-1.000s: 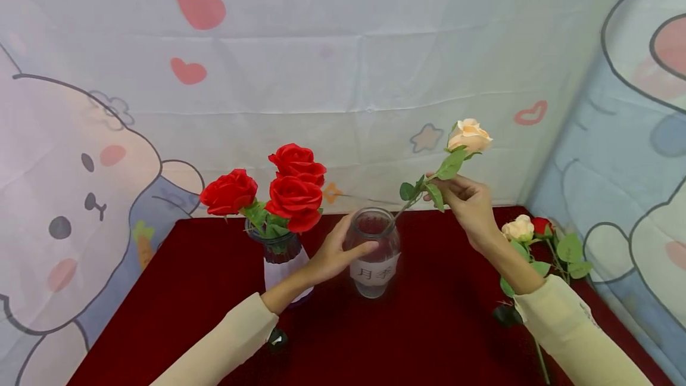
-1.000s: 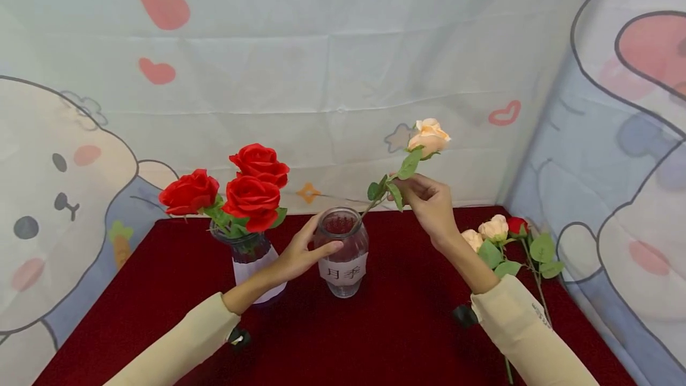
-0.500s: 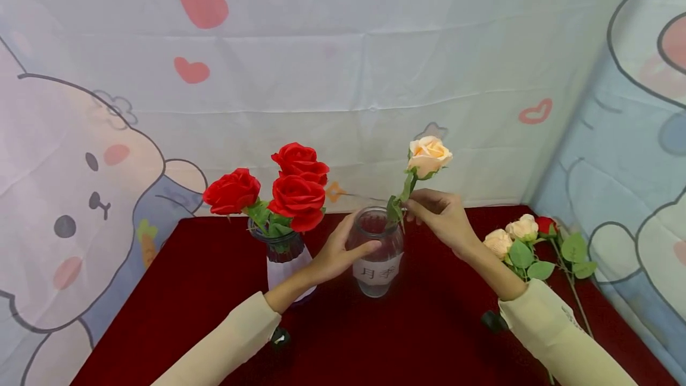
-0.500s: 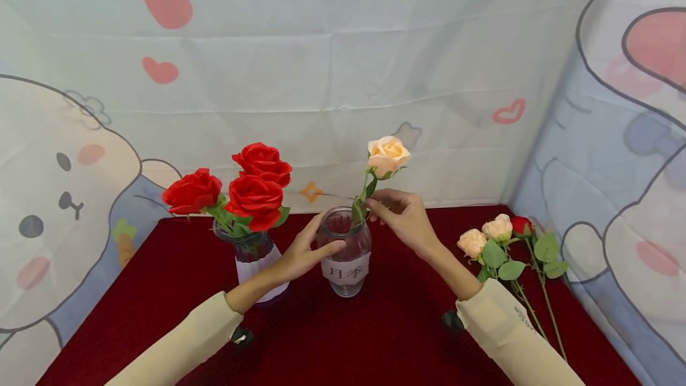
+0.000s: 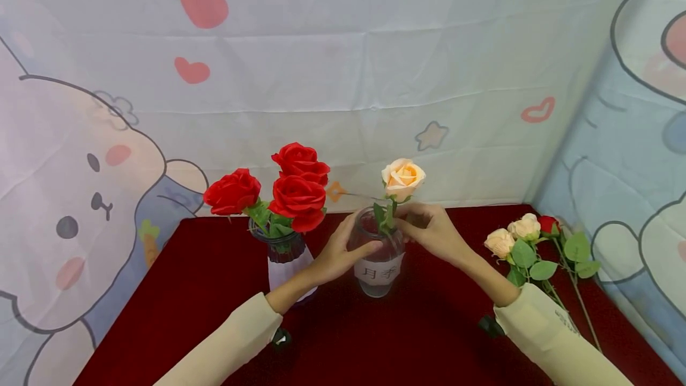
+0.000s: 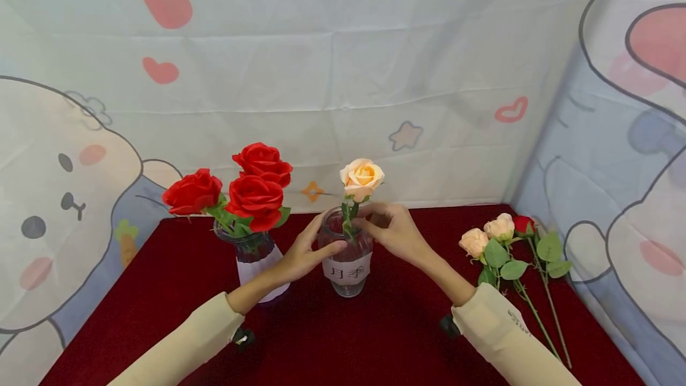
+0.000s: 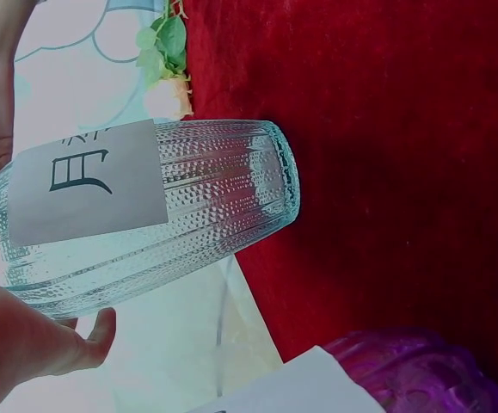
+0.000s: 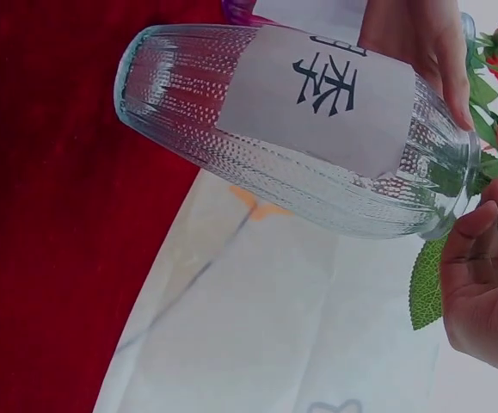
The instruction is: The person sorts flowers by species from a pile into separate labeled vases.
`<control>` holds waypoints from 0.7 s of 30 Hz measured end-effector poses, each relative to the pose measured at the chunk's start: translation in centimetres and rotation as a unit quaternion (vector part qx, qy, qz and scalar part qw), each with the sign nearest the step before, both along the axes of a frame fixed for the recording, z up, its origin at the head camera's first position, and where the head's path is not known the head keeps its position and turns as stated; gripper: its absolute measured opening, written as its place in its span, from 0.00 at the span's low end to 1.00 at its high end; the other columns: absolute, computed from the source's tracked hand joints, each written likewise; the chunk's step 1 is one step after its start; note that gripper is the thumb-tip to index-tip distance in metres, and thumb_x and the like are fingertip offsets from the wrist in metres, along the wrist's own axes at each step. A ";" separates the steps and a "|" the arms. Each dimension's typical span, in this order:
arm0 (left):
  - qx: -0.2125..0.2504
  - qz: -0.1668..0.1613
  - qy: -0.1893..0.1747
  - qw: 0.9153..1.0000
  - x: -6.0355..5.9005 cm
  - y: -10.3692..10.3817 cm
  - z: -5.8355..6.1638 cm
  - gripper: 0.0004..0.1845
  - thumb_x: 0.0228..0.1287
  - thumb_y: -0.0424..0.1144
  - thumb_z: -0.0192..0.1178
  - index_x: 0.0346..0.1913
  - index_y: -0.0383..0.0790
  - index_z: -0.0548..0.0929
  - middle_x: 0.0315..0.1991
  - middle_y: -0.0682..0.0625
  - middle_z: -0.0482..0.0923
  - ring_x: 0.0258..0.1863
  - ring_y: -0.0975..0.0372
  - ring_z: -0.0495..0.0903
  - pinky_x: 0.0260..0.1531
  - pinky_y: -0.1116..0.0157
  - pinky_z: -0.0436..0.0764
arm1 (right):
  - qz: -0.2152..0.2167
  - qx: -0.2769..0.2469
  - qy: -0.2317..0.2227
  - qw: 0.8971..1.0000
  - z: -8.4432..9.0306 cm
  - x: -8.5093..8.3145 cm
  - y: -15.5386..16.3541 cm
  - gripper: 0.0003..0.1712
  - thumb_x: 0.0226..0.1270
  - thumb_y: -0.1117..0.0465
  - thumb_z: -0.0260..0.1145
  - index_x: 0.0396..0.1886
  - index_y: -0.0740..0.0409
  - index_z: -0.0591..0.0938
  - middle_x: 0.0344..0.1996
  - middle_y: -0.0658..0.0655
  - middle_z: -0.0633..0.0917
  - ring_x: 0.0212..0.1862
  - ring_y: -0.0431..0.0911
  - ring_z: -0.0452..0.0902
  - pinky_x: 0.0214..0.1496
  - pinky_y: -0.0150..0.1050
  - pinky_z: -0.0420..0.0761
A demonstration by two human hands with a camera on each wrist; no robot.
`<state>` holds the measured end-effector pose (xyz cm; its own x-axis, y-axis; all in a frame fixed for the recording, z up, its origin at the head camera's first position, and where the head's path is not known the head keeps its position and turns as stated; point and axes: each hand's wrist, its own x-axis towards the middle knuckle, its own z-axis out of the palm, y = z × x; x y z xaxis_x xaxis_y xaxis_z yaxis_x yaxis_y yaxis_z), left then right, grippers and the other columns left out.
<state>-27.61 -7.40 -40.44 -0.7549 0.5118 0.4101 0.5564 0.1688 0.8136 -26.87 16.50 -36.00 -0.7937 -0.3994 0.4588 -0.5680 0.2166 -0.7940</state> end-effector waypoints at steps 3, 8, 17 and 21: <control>-0.002 0.003 0.004 1.000 0.0 0.1 0.0 0.41 0.71 0.39 0.65 0.81 0.46 0.56 0.78 0.45 0.58 0.79 0.51 0.56 0.76 0.44 0.59 | 0.005 0.008 0.007 1.000 -0.1 0.2 -0.1 0.08 0.70 0.71 0.66 0.46 0.66 0.87 0.31 0.62 0.86 0.26 0.43 0.79 0.29 0.33 0.80; -0.007 0.004 0.002 1.000 0.0 0.1 -0.1 0.40 0.72 0.39 0.64 0.81 0.44 0.56 0.78 0.42 0.57 0.79 0.50 0.57 0.76 0.44 0.60 | 0.011 0.018 0.012 1.000 -0.4 0.4 -0.1 0.06 0.68 0.70 0.68 0.43 0.65 0.87 0.30 0.62 0.86 0.26 0.40 0.81 0.30 0.35 0.82; -0.009 0.016 0.003 1.000 -0.1 0.0 -0.3 0.40 0.71 0.38 0.64 0.80 0.38 0.56 0.77 0.38 0.59 0.77 0.47 0.59 0.74 0.43 0.61 | 0.010 0.019 0.003 1.000 -0.6 0.6 0.1 0.13 0.68 0.72 0.67 0.52 0.67 0.84 0.29 0.63 0.84 0.26 0.40 0.81 0.31 0.36 0.83; -0.010 0.017 0.003 1.000 -0.1 0.0 -0.2 0.40 0.71 0.38 0.64 0.80 0.40 0.56 0.77 0.39 0.59 0.77 0.48 0.60 0.74 0.44 0.62 | -0.003 0.028 0.009 1.000 -0.3 0.8 0.7 0.13 0.69 0.71 0.67 0.52 0.65 0.85 0.28 0.61 0.85 0.27 0.38 0.80 0.30 0.36 0.82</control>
<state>-27.75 -7.42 -40.66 -0.7693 0.4942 0.4049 0.5555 0.2046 0.8059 -26.11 17.20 -36.31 -0.7881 -0.4193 0.4506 -0.5807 0.2638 -0.7701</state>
